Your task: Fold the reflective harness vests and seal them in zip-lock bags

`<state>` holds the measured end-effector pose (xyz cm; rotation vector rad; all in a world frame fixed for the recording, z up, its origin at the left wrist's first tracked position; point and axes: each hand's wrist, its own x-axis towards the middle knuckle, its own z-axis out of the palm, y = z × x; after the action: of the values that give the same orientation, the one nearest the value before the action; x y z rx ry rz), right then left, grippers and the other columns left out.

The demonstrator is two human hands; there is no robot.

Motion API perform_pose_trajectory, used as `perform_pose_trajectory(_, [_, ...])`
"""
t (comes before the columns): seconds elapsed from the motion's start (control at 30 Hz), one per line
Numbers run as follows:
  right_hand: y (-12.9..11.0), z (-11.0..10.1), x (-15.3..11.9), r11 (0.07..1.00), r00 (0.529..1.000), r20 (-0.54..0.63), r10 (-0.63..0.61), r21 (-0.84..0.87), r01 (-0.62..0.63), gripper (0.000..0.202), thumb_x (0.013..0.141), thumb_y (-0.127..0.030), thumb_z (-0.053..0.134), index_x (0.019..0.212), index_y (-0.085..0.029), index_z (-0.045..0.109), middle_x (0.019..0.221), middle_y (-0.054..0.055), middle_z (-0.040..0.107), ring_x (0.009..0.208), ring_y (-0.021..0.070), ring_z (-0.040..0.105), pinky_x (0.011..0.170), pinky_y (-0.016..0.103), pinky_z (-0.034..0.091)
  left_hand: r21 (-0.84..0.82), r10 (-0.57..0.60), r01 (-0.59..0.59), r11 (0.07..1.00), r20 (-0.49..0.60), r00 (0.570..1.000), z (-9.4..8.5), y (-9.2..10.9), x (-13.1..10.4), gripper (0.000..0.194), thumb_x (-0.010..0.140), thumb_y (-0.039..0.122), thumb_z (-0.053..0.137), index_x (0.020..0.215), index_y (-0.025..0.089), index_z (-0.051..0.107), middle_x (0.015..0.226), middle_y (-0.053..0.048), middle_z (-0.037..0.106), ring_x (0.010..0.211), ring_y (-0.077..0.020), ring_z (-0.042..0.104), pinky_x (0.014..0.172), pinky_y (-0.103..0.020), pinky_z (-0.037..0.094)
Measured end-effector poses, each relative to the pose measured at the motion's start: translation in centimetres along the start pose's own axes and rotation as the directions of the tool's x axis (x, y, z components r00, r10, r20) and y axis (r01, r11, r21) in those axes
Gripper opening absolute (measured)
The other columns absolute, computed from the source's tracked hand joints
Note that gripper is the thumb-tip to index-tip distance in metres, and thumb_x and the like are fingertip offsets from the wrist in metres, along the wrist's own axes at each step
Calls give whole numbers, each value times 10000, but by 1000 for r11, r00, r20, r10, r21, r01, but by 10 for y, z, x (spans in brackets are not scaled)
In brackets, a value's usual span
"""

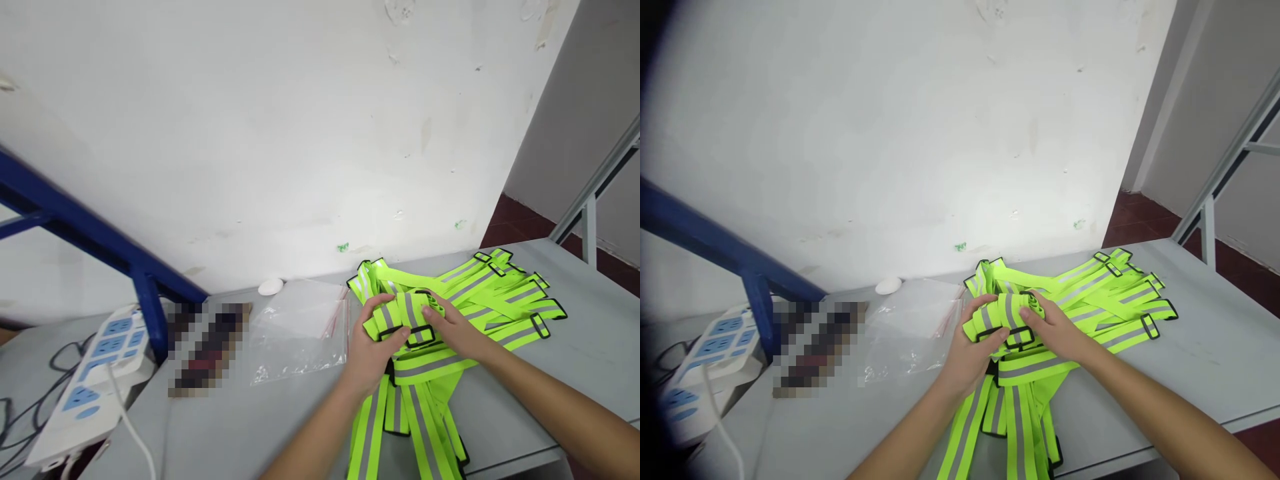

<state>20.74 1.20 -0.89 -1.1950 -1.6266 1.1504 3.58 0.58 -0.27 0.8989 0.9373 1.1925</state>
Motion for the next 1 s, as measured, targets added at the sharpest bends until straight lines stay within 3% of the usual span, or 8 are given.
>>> perform_pose_trajectory(0.13, [-1,-1,3,987,983,88,-163,20,162,632,791,-634,596,1264,-222,525,1187,106,647,1056,299,619,901,451,510,47,-5,5,999,-16,1000,3,2,0,571,564,263,827,1070,237,565,776,3,661,665,-161,624,601,-255,512])
perform_pose_trajectory(0.3, [-11,1,5,999,996,72,-45,-23,47,472,682,-401,788,1077,-224,599,936,33,709,840,250,673,727,375,561,76,2,-3,997,10,1000,4,4,1,547,598,241,806,1089,251,565,815,4,651,705,-155,616,630,-246,505])
perform_pose_trajectory(0.43, [-15,1,5,998,997,68,-30,51,26,527,642,-324,811,1115,-230,600,996,26,700,894,247,664,770,373,557,100,35,-42,994,69,997,3,7,0,545,620,268,799,1123,250,590,975,-40,675,826,-196,643,690,-272,522])
perform_pose_trajectory(0.53, [-14,1,5,997,1000,20,-23,69,22,619,604,-301,831,1170,-251,586,1047,27,689,945,258,656,797,386,554,104,86,-100,990,133,987,0,14,-1,590,673,299,776,1224,251,571,1281,-90,604,1115,-270,592,885,-342,504])
perform_pose_trajectory(0.67, [-8,6,4,992,997,-70,10,123,-2,549,549,-311,861,1038,-215,631,948,34,699,878,259,666,746,385,562,157,188,-233,960,256,948,-2,23,-3,603,752,277,724,1318,258,517,1434,-85,483,1338,-275,414,1065,-382,380])
perform_pose_trajectory(0.77, [-6,12,3,970,992,-110,64,241,-36,505,572,-339,852,1000,-199,622,902,36,709,841,251,674,735,390,567,203,240,-308,930,301,923,-2,26,-4,495,797,281,680,1274,262,547,1453,-66,458,1315,-265,438,1068,-380,372])
perform_pose_trajectory(0.87, [-9,18,3,963,986,-149,80,267,-38,485,579,-358,850,974,-192,622,883,42,718,804,252,682,707,392,579,258,265,-340,904,287,921,-5,30,-1,416,796,315,676,1197,244,594,1351,-77,550,1256,-266,488,1051,-373,375])
perform_pose_trajectory(1.0, [-15,14,4,997,967,-255,-6,79,27,464,589,-412,835,942,-178,643,879,61,731,806,277,696,697,399,592,404,268,-401,822,345,899,-31,44,8,642,695,351,765,1283,258,523,1331,-82,546,1232,-264,497,982,-320,398])
